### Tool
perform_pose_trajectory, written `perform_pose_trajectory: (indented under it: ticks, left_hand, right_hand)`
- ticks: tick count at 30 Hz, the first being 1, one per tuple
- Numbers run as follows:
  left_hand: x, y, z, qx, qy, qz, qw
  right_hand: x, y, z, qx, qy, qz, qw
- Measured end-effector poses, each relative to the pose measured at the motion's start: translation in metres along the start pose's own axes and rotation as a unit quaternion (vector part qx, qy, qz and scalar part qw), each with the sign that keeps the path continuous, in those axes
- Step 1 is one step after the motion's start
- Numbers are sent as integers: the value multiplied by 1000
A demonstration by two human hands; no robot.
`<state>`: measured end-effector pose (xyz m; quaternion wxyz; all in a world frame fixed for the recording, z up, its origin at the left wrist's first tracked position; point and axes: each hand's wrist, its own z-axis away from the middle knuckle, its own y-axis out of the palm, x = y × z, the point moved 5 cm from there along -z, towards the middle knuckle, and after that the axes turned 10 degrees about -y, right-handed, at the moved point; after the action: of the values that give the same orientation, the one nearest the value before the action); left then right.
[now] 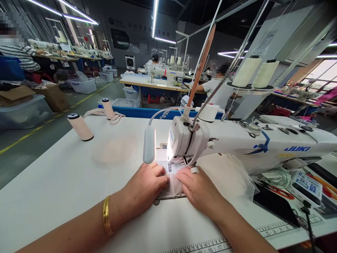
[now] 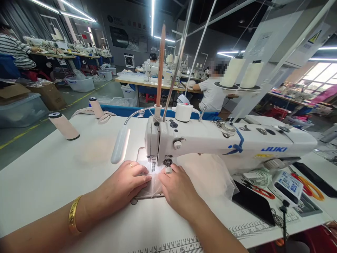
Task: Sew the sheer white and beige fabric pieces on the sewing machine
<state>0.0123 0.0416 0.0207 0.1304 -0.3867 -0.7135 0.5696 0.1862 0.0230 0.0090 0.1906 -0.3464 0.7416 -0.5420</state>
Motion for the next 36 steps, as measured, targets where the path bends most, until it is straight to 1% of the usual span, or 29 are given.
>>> perform_pose_trajectory:
  ticks: [2, 5, 9, 12, 19, 25, 30, 33, 36]
  left_hand:
    - [-1, -1, 1, -6, 7, 11, 1000]
    - [-10, -4, 5, -6, 44, 53, 998]
    - [-22, -8, 12, 23, 71, 81, 994]
    - [-24, -10, 13, 20, 73, 76, 994]
    - [-12, -4, 9, -9, 57, 57, 997]
    - [-2, 1, 5, -3, 34, 50, 998]
    - [3, 0, -1, -24, 33, 28, 999]
    - [4, -2, -6, -27, 42, -1, 999]
    - [6, -4, -10, -43, 43, -14, 998]
  right_hand:
    - [0, -2, 0, -17, -2, -3, 1000]
    - [4, -6, 0, -27, -20, -27, 999]
    - [16, -10, 0, -6, -73, -78, 994]
    - [20, -12, -1, 4, -85, -91, 992]
    - [16, -8, 0, 0, -74, -75, 994]
    - [12, -2, -1, -14, -54, -58, 997]
    - [8, 1, -5, -27, -32, -42, 998]
    - [5, 4, -6, -28, -11, -36, 999]
    - [1, 8, -6, -29, 5, -27, 999]
